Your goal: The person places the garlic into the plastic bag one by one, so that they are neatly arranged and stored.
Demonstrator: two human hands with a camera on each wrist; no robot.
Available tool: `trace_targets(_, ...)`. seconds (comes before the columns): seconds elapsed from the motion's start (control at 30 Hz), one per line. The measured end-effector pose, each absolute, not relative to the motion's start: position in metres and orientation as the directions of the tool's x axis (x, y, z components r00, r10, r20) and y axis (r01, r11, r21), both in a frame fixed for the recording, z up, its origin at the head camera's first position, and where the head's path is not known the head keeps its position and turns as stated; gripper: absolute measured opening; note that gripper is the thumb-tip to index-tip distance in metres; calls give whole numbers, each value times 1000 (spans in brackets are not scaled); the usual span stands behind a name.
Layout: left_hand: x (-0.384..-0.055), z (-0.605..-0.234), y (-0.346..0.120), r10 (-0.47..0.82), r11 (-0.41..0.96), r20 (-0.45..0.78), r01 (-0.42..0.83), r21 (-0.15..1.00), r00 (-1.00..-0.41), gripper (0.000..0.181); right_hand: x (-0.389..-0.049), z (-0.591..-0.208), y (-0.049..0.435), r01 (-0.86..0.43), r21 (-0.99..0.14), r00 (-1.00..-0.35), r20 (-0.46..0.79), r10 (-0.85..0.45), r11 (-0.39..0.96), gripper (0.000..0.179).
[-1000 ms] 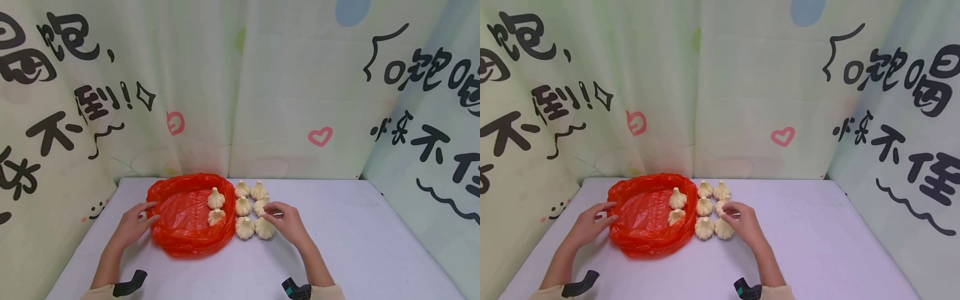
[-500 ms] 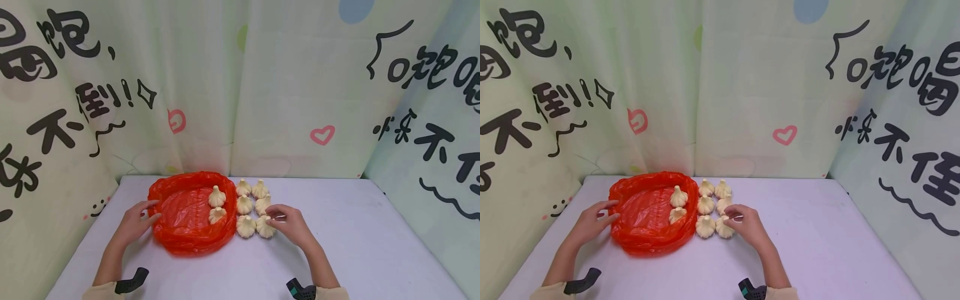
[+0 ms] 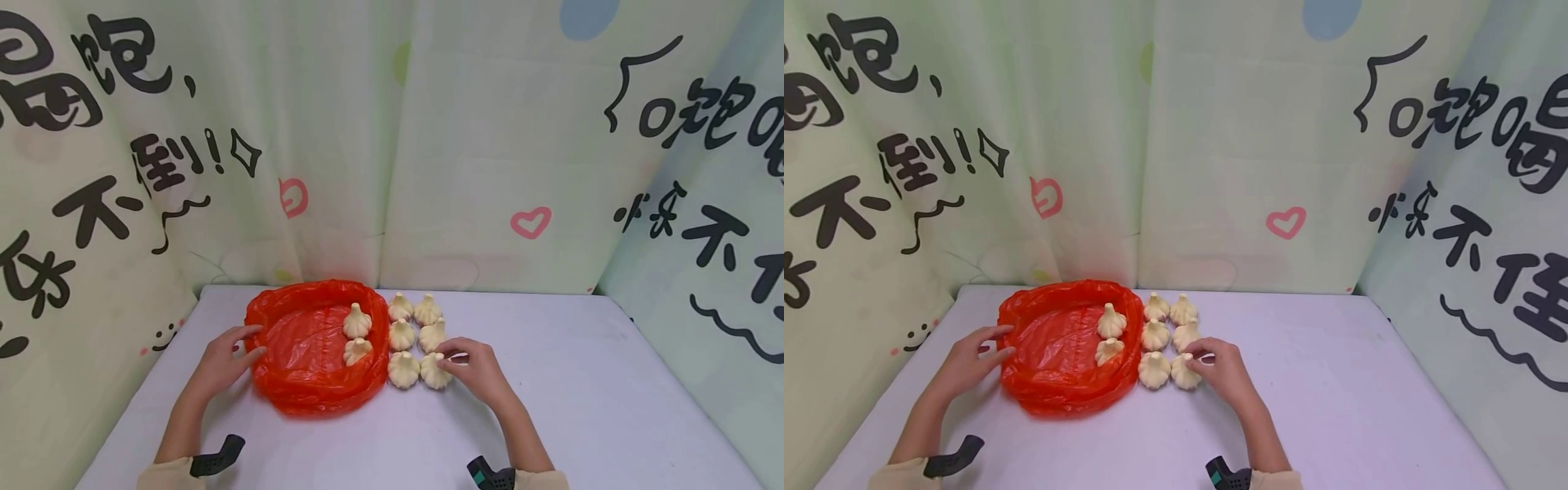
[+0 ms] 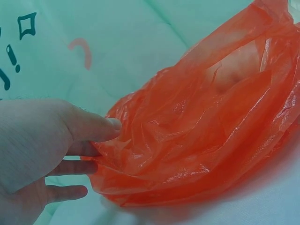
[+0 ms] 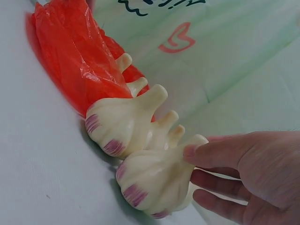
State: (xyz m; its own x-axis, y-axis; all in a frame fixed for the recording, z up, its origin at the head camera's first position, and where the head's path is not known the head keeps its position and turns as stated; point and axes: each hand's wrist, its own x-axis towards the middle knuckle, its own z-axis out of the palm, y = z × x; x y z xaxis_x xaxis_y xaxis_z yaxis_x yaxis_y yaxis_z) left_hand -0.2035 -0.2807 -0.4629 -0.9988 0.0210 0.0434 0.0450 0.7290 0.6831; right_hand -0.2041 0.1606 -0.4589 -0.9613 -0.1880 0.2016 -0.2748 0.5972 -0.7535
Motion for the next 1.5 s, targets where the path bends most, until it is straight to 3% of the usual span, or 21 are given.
trace_targets(0.53, -206, -461, -280, 28, 728, 50, 55, 683, -998, 52, -204, -453, 162, -241, -738, -970, 196, -142, 630, 17)
trace_targets(1.5, -201, -460, -280, 37, 722, 24, 43, 690, -999, 53, -198, -438, 164, -319, -741, -943, 309, -122, 590, 18)
